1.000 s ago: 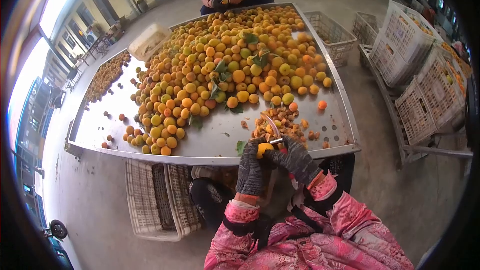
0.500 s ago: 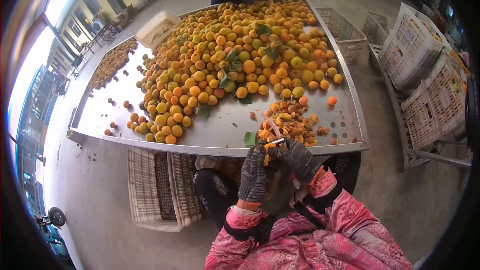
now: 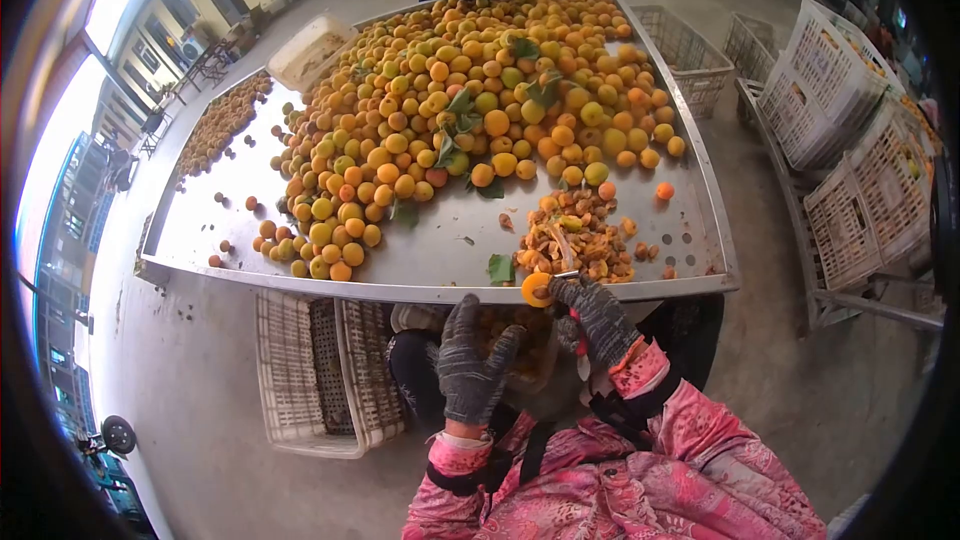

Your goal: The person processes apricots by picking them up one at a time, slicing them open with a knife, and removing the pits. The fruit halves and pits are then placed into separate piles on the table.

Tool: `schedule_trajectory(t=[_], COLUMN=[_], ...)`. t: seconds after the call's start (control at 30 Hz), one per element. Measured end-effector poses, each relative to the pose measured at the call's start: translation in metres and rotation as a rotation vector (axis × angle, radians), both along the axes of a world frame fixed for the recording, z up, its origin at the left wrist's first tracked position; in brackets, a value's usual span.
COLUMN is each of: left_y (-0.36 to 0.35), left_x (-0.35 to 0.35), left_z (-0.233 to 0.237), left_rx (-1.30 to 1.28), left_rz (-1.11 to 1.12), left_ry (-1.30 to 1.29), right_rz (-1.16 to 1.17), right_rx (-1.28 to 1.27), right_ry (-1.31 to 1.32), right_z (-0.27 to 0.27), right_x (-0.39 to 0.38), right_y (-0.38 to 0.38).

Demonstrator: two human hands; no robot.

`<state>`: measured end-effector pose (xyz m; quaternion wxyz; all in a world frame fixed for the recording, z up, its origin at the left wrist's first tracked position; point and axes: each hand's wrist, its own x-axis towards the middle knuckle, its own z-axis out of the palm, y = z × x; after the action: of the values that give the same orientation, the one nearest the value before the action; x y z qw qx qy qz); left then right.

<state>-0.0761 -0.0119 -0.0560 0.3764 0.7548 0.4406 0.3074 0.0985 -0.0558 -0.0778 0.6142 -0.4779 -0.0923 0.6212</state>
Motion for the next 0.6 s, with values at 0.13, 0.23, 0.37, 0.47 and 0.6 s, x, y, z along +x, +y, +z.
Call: schedule_trajectory(t=[0.13,0.23,0.37,0.47,0.6], left_y=[-0.002,-0.007,-0.004,-0.004,-0.005], left_x=[0.031,0.048,0.063,0.065,0.060], left_z=[-0.011,-0.009,-0.015,0.002,-0.008], left_rx=[-0.366,-0.513,-0.593,-0.788,-1.057], left_rz=[-0.151,-0.162,-0.065,0.063,-0.036], left_ry=[-0.597,-0.742,-0.933,-1.106,-1.089], right_rz=[-0.079,0.030,-0.102,-0.132,-0.287], right_rx=[-0.025,0.117,0.042,0.000,0.347], right_ry=[0.178,0.207,0.226,0.158,0.294], right_z=[0.015,0.011,0.042,0.044,0.025], right_x=[-0.011,-0.016,-0.027,-0.011,0.023], right_y=[-0.005,-0.015,-0.019,-0.031,-0.040])
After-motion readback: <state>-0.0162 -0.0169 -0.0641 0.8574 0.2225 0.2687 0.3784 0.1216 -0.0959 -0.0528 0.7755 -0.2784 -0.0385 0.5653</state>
